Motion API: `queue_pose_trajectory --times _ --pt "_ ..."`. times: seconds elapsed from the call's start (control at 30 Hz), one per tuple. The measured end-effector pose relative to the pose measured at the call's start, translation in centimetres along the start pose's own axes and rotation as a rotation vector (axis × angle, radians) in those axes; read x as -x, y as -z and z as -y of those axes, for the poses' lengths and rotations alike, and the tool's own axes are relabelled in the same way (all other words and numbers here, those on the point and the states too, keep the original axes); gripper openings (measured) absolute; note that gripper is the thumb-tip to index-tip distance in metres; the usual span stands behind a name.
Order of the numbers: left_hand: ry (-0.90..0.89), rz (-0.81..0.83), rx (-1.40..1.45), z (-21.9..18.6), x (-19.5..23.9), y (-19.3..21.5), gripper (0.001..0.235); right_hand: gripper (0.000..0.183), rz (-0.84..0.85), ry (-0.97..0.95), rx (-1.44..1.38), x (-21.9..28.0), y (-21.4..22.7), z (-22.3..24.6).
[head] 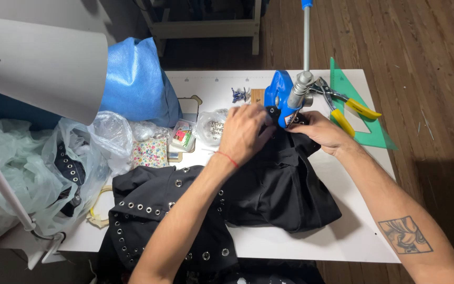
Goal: Attaching metal grommets to a black garment using a manual press machine
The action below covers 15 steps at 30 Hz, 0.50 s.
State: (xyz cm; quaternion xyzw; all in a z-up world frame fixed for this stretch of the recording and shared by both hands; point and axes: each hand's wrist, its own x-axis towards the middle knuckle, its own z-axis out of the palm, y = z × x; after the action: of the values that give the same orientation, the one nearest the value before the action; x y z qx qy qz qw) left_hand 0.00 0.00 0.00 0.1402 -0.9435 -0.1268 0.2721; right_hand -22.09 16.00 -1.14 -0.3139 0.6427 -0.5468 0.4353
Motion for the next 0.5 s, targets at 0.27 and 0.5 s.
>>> queue_pose_trajectory --times 0.27,0.5 --pt "-0.408 -0.134 -0.046 -1.9 4.4 0.3 0.031 0.026 -0.012 0.053 0.053 -1.7 1.4 -2.6" --pt "-0.361 -0.113 -0.041 0.4 5.0 -3.2 0.027 0.036 0.012 0.094 0.092 -2.5 1.1 -2.2"
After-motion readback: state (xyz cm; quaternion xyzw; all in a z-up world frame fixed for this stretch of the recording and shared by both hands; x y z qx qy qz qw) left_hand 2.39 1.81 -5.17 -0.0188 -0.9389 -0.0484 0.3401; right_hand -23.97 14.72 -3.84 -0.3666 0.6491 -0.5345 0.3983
